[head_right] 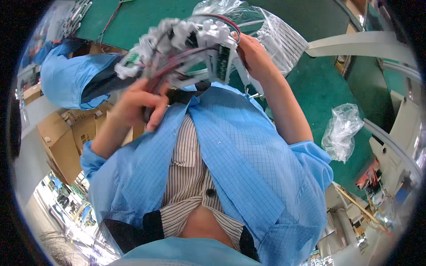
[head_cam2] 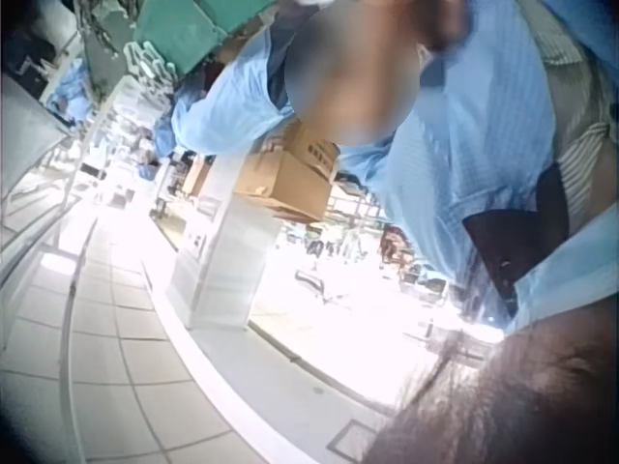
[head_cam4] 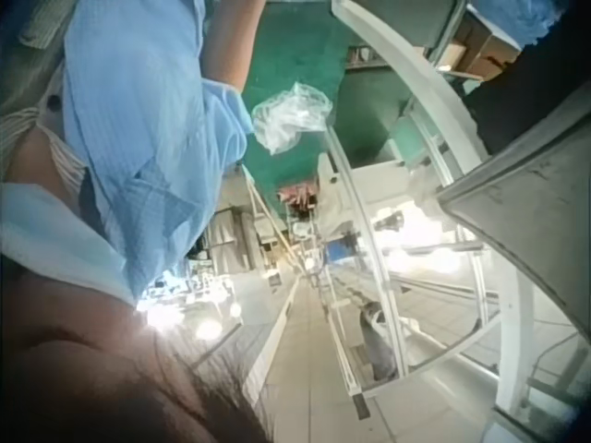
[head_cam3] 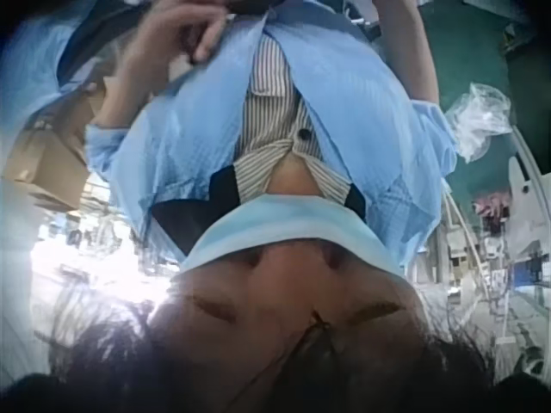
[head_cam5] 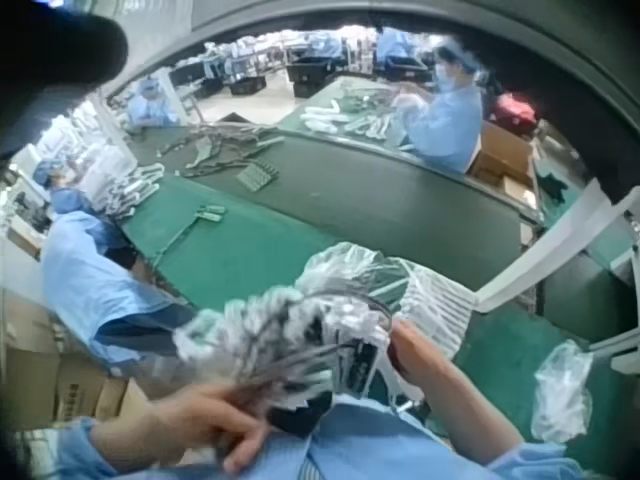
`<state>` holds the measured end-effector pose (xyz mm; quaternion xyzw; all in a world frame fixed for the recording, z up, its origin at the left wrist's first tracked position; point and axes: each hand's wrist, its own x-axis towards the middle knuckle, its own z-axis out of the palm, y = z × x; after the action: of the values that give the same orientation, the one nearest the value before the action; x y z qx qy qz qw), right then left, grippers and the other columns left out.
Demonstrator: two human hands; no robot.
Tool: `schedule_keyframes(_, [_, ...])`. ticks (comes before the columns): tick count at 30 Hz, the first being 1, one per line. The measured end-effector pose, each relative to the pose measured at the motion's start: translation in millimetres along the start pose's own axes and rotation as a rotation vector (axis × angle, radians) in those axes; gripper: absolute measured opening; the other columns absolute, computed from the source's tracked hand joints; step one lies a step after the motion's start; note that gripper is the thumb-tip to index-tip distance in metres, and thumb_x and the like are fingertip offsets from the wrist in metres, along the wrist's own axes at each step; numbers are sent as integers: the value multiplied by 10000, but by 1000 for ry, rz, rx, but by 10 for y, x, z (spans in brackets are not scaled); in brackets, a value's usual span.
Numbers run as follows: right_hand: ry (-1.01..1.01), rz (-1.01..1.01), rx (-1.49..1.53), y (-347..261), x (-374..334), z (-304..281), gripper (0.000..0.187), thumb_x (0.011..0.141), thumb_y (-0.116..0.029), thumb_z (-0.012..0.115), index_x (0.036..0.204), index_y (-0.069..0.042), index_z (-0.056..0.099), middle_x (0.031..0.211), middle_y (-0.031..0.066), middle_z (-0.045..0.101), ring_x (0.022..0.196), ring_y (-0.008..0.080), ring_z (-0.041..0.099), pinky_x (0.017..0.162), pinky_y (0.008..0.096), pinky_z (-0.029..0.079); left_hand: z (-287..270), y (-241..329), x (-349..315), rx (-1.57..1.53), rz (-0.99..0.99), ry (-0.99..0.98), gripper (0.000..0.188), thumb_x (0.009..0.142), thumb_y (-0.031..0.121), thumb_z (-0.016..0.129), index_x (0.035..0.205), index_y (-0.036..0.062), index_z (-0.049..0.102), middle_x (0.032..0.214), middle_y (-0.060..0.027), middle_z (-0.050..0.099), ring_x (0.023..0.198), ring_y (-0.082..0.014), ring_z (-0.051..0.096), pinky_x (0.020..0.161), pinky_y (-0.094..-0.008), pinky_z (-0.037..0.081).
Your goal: Sorting and packing small green circuit boards with attached wiring harnesses into plastic bags and organizing them on a workbench.
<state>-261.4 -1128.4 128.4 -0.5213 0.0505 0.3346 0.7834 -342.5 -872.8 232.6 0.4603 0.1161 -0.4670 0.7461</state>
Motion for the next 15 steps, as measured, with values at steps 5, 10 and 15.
schedule_keyframes(5, [7,-61,22,82,115,-100,197,838,-220,498,915,-51,566,751,-2,560,641,70,520,563,199,428,-124,-132,92,-516,251,-60,156,868,163,446,960,38,456,490,71,277,335,-27,268,305,-203,211])
schedule_keyframes(10, [22,-136,-59,86,113,-323,230,863,-283,506,938,-73,559,757,-6,550,666,57,521,591,198,431,-134,348,-80,-344,451,-72,152,894,152,393,967,37,459,520,70,297,350,-23,265,317,-187,216])
schedule_keyframes(15, [-93,-100,-198,10,119,-82,274,876,-253,494,1050,-44,521,906,67,593,752,114,569,625,225,454,-267,656,-521,-254,752,-57,132,909,141,361,864,48,441,542,60,294,350,-18,259,317,-171,224])
